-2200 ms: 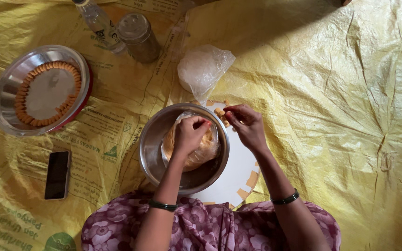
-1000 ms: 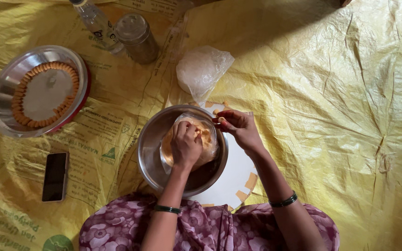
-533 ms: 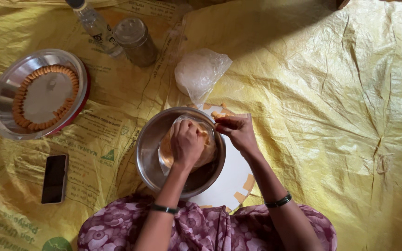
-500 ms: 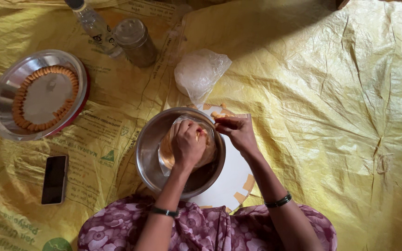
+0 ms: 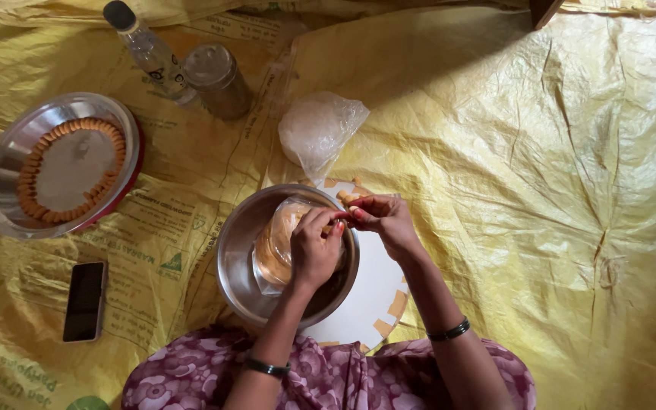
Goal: The person sits on a yellow tarp and repeatedly scoops a dough-like mixture from a plastic bag, rolls it into small balls between their palms, and places them on a plate. Later, they use a wooden grater to process the same mixture.
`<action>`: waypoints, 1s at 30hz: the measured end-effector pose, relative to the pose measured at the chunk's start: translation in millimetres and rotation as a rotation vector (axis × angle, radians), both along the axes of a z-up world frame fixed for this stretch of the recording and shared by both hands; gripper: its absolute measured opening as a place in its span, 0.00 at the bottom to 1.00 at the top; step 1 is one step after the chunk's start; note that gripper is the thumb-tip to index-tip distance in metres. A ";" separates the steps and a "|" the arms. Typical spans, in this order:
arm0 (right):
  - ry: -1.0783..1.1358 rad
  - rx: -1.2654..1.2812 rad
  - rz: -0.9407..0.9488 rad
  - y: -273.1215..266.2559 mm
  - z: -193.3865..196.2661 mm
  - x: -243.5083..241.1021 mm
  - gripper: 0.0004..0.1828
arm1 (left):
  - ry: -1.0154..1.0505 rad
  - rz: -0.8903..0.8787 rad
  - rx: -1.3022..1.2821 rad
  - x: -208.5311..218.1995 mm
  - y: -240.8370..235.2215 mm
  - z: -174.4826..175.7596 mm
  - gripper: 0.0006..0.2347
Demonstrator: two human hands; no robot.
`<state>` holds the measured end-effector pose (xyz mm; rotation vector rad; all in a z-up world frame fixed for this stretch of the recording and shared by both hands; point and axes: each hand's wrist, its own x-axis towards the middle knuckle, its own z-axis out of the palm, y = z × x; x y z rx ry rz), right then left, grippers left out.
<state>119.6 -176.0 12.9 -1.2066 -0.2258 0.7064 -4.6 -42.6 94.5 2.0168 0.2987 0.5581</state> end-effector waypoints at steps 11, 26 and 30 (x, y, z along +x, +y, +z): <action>0.036 -0.070 -0.134 -16.0 -13.2 8.3 0.12 | 0.694 -0.131 0.526 -47.5 -48.5 -43.9 0.16; -0.041 -0.118 -0.192 -34.8 -45.0 -40.4 0.14 | 0.612 -0.272 0.889 -85.9 -88.3 -119.6 0.03; -0.024 -0.122 -0.172 -53.2 -34.6 -79.9 0.14 | 0.589 -0.348 0.791 -107.7 -108.6 -126.7 0.04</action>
